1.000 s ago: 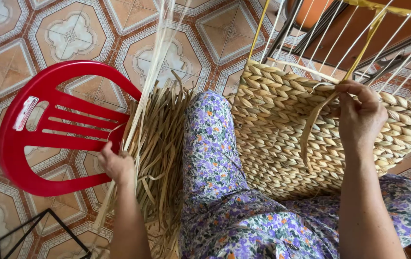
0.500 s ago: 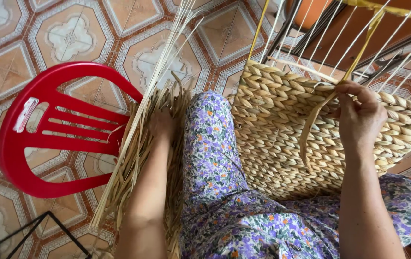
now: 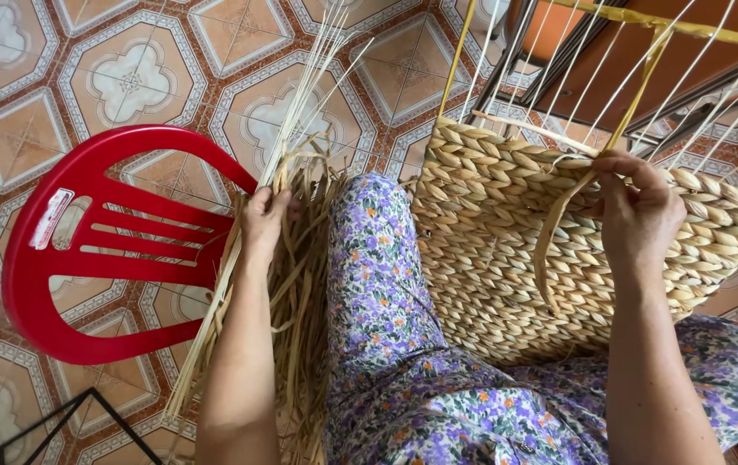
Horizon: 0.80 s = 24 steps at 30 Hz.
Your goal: The person sits on a chair with a water hyacinth basket on their lap and weaves flat strands over and under the upright stakes around the basket's rim, pulling each strand tight and tucking the ends to build up the woven wall.
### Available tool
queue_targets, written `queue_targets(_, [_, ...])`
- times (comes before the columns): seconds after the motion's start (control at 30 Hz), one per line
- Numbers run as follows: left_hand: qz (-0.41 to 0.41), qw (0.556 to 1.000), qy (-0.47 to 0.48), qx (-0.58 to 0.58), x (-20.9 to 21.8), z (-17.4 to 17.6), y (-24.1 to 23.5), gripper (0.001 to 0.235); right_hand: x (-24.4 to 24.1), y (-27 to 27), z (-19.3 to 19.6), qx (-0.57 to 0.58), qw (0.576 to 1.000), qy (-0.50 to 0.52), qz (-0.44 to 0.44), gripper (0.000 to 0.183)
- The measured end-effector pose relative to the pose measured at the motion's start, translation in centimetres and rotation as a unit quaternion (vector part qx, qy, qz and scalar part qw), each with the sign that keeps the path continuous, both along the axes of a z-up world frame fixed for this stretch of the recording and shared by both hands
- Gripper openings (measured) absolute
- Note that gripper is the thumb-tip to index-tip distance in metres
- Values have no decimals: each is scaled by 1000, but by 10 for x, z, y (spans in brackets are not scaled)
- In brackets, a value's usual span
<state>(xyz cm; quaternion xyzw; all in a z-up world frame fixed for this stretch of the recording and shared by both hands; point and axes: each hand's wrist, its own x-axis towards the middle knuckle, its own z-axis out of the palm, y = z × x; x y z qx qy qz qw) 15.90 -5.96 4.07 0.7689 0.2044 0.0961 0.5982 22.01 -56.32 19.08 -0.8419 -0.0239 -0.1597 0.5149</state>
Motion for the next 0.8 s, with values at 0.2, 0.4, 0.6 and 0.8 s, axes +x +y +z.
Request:
queue_targets(0.2, [-19, 986, -14, -165, 19, 60, -16, 24, 4, -8, -5, 7, 998, 52, -19, 12])
queue_targets(0.4, [-120, 923, -183, -315, 36, 159, -67, 22, -10, 12, -3, -131, 973, -152, -113, 16])
queue_targets(0.6, [-200, 889, -167, -376, 52, 244, -167, 17, -53, 93, 67, 210, 959, 58, 180, 26])
queue_targets(0.8, [-354, 826, -88, -431, 67, 205, -274, 29, -36, 82, 24, 235, 966, 53, 91, 19])
